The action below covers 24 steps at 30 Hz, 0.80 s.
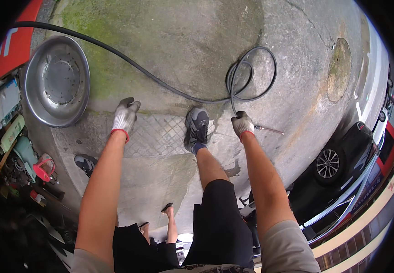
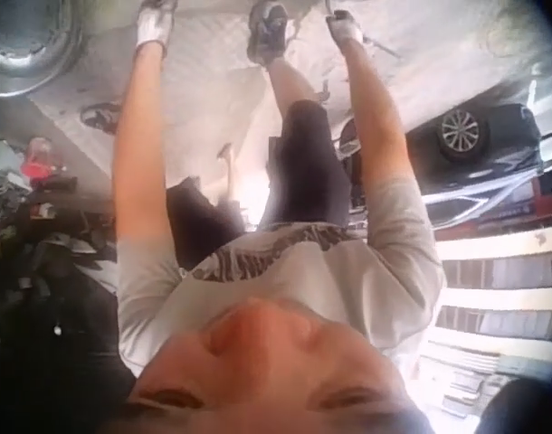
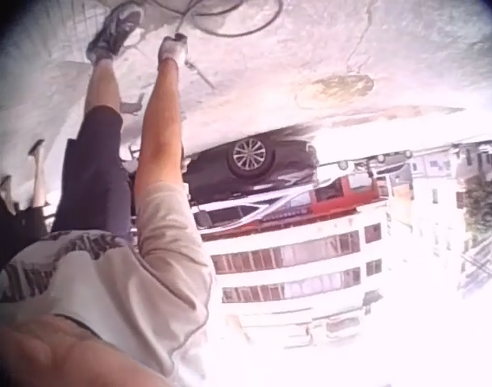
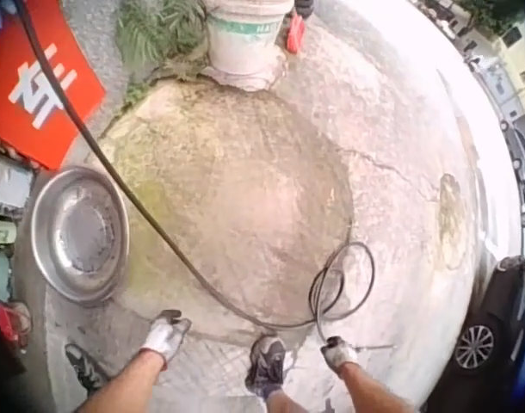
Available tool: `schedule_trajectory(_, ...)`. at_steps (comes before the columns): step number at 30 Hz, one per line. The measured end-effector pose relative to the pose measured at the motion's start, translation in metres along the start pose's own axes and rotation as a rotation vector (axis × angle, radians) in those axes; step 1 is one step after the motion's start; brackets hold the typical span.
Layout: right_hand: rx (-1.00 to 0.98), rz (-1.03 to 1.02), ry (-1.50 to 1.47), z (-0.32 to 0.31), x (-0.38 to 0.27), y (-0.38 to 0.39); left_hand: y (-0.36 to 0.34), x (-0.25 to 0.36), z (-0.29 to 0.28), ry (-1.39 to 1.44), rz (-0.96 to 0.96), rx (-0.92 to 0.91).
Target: The person is repairing a motorcycle engine using various tools such as pliers and a screwdriver.
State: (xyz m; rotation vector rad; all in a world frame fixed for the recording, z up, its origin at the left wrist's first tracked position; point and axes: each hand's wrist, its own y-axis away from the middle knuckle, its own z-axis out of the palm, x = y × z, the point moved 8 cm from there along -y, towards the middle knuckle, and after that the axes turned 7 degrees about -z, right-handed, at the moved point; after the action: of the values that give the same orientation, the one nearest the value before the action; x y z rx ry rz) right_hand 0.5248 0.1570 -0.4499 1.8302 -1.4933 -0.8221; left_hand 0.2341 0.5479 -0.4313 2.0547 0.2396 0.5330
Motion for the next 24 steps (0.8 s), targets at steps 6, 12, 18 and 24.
schedule_trajectory(6, 0.121, -0.006, -0.102, 0.024, -0.021, -0.138, -0.071, 0.064, 0.077, 0.041, 0.102, 0.155)
schedule_trajectory(12, -0.183, -0.182, 0.132, 0.063, -0.065, -0.096, -0.029, 0.048, 0.111, 0.374, -0.116, -0.22)
schedule_trajectory(18, -0.262, -0.539, -0.105, 0.039, -0.159, 0.092, 0.091, 0.035, 0.093, 0.043, -0.133, -0.444)
schedule_trajectory(24, -0.223, -0.798, 0.215, -0.06, -0.208, 0.253, 0.2, 0.062, 0.032, 0.234, -0.106, -0.4)
